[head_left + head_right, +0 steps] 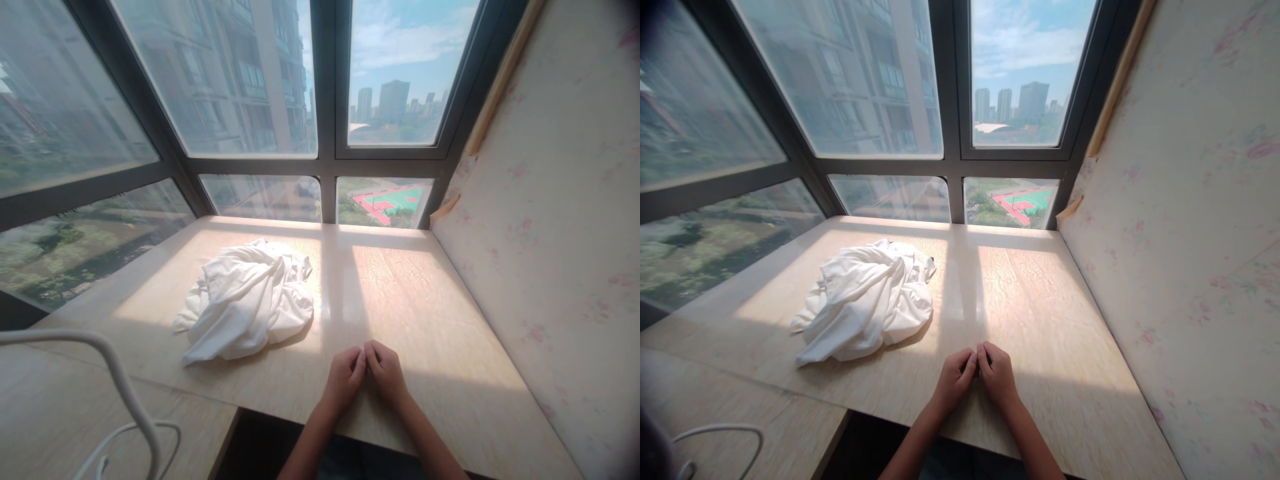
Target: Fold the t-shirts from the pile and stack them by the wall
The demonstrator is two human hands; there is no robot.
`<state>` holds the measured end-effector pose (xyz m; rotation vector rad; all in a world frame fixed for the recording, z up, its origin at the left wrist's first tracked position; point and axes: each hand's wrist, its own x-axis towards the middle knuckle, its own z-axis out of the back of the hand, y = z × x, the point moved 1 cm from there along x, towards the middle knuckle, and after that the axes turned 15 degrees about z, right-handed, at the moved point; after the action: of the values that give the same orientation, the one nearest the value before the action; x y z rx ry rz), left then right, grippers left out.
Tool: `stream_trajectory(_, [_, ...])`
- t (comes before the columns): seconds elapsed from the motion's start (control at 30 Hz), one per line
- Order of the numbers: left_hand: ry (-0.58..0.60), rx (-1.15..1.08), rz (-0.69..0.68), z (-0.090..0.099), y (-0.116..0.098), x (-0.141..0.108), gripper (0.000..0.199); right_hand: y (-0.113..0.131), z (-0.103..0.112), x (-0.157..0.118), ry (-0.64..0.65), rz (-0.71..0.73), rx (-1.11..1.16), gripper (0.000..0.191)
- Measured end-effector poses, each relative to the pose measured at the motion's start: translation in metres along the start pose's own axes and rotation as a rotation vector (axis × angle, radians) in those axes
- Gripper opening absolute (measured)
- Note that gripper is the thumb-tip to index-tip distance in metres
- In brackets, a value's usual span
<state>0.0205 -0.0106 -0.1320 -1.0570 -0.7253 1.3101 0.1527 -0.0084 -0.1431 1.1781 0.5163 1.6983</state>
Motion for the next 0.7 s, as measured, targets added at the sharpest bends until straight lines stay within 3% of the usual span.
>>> stream_trajectory(0.23, [-0.048,0.054,-0.009,0.0,-0.003,-0.002,0.04,-0.006,-0.004,-0.002,0.003,0.02,-0.014,0.044])
stream_trajectory(0.33, [-0.046,0.083,-0.021,0.001,-0.007,-0.019,0.032,-0.006,-0.006,-0.003,0.023,0.032,-0.026,0.043])
stream_trajectory(0.43, [0.058,0.154,-0.068,0.012,-0.005,-0.045,0.015,-0.004,-0.008,-0.004,0.048,0.05,-0.038,0.042])
stream_trajectory(0.53, [0.067,0.28,-0.083,0.047,0.008,-0.06,0.018,-0.002,-0.009,-0.004,0.094,0.083,-0.075,0.041])
stream_trajectory(0.6, [-0.119,0.445,-0.088,0.088,0.019,-0.057,0.024,-0.001,-0.008,-0.004,0.12,0.098,-0.097,0.04])
stream_trajectory(0.7, [-0.501,0.749,-0.1,0.164,0.028,-0.045,0.032,0.0,-0.007,-0.005,0.126,0.102,-0.103,0.04])
